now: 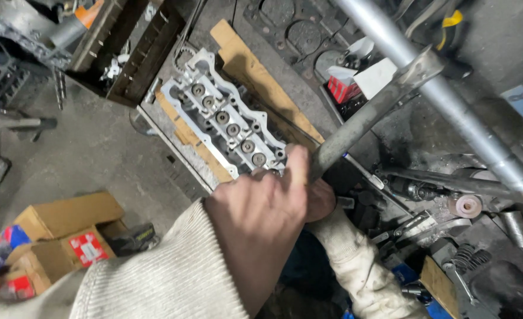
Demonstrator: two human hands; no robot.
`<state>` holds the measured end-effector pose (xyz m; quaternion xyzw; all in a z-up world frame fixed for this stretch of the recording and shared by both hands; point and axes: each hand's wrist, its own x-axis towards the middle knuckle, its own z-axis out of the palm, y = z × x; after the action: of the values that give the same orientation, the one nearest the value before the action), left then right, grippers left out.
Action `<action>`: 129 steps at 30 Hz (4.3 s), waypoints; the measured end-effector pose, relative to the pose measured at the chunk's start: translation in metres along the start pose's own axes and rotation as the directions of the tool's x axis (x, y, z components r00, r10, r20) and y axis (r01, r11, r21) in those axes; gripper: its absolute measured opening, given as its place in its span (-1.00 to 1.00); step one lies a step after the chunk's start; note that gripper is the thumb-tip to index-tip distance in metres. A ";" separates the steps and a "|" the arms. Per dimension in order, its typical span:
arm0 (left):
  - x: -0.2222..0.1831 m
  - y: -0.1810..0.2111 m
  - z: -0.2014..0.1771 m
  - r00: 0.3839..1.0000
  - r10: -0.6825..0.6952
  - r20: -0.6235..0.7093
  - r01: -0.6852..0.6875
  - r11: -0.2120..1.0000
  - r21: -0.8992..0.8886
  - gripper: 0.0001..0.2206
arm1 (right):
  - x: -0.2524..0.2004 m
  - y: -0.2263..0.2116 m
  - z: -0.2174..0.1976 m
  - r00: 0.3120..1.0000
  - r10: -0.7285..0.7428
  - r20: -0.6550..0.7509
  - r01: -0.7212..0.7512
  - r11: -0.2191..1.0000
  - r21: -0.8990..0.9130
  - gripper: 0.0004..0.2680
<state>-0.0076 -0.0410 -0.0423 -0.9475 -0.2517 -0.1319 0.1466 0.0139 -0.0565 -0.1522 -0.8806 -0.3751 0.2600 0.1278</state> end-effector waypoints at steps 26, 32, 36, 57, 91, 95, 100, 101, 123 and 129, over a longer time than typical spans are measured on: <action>0.008 -0.006 -0.011 0.994 -0.009 0.109 -0.004 0.993 0.118 -0.73 | -0.031 0.122 0.205 0.940 -0.099 -0.327 0.110 0.994 0.017 -0.77; 0.013 -0.012 -0.015 0.991 0.023 0.135 -0.043 0.988 0.151 -0.73 | -0.045 0.087 0.191 0.957 -0.093 -0.276 0.083 0.995 -0.048 -0.77; 0.011 -0.007 -0.012 0.990 -0.001 0.140 -0.022 0.986 0.166 -0.74 | -0.046 0.054 0.135 0.969 -0.089 -0.230 0.068 0.993 -0.099 -0.76; 0.002 -0.001 -0.013 0.999 -0.036 0.017 0.035 0.997 0.065 -0.71 | 0.028 0.098 0.063 0.742 -0.542 -0.395 0.667 0.535 0.519 -0.77; 0.010 0.001 -0.023 0.996 -0.052 0.066 0.046 0.995 0.090 -0.73 | 0.085 0.258 0.228 0.955 -0.295 -0.031 0.290 0.904 0.316 -0.83; 0.008 -0.001 -0.022 0.999 -0.047 0.022 0.047 0.998 0.029 -0.73 | 0.088 0.260 0.230 0.940 -0.335 -0.056 0.333 0.877 0.347 -0.83; 0.011 0.001 -0.026 0.991 -0.079 0.106 0.076 0.996 0.035 -0.73 | 0.060 0.259 0.253 0.934 -0.354 -0.056 0.345 0.848 0.401 -0.83; 0.016 -0.001 -0.026 0.982 -0.073 0.174 0.066 0.997 0.045 -0.71 | 0.066 0.262 0.252 0.933 -0.352 -0.076 0.351 0.845 0.403 -0.83; 0.007 -0.005 -0.004 1.000 -0.024 -0.011 0.026 0.973 0.228 -0.74 | 0.043 0.164 0.075 0.833 -0.378 -0.404 0.550 0.649 0.526 -0.83; 0.024 -0.028 -0.012 0.936 0.081 0.344 -0.192 0.933 0.305 -0.63 | 0.056 0.155 0.057 0.845 -0.299 -0.444 0.529 0.597 0.604 -0.83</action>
<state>-0.0041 -0.0111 -0.0170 -0.9329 -0.2237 0.0815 0.2704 0.1075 -0.1203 -0.2852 -0.6775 -0.4185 0.2105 0.5670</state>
